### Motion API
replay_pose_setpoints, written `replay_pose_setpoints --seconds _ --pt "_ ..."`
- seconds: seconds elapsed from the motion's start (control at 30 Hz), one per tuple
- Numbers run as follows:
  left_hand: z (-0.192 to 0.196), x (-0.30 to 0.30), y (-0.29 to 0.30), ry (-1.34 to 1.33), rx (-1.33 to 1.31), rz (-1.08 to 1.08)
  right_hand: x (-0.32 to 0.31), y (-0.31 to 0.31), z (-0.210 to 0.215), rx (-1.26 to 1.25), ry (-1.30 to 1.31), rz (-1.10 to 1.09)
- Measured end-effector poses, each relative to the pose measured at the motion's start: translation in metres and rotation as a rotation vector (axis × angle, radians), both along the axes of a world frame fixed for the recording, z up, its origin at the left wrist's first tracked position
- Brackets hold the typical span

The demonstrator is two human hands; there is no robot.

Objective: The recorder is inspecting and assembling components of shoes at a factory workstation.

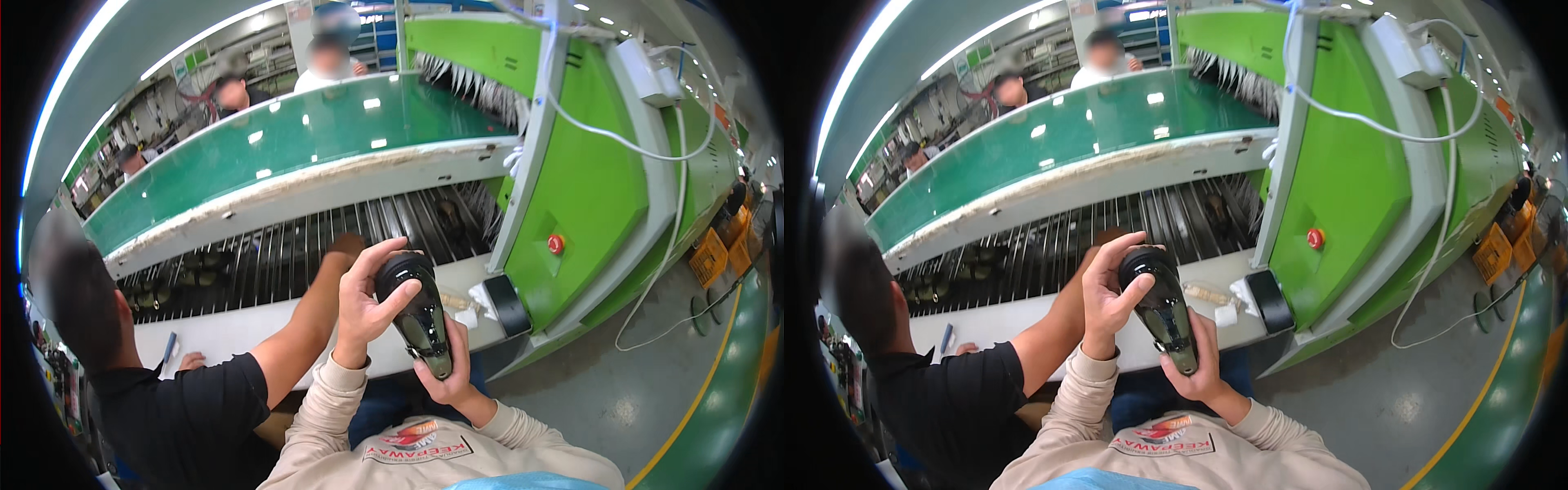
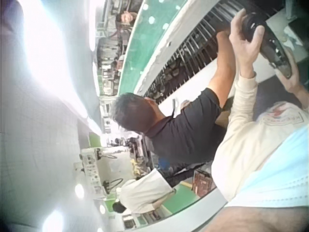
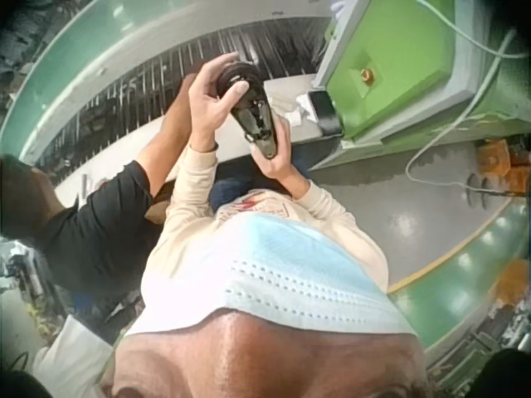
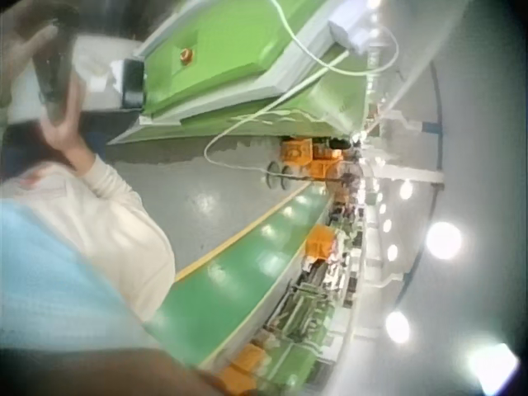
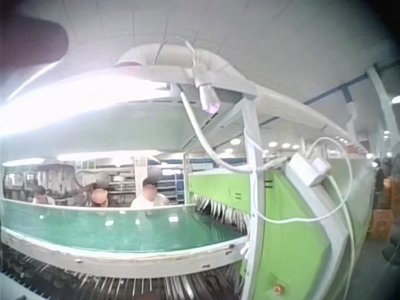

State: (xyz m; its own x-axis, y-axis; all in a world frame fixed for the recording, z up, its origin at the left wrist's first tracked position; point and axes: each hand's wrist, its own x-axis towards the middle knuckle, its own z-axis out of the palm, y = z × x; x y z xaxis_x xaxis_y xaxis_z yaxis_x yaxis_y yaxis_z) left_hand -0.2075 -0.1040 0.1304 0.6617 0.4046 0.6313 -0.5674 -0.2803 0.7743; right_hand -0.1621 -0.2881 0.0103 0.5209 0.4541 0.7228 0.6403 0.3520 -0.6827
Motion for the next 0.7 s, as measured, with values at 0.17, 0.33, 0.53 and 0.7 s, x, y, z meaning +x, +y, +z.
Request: replay_pose_setpoints --seconds 0.17,0.33,0.53,0.7 --pt "0.077 0.031 -0.002 -0.168 0.13 0.065 0.018 -0.015 0.018 0.066 -0.067 -0.082" --pt "0.217 0.079 -0.005 -0.654 0.642 0.55 0.024 -0.033 0.029 0.128 -0.084 -0.131" --pt "0.375 0.115 -0.028 -1.28 1.235 1.174 0.029 -0.044 0.025 0.126 -0.08 -0.196" --pt "0.428 0.124 -0.052 -0.593 1.069 0.803 0.028 -0.038 0.037 0.104 -0.041 -0.171"
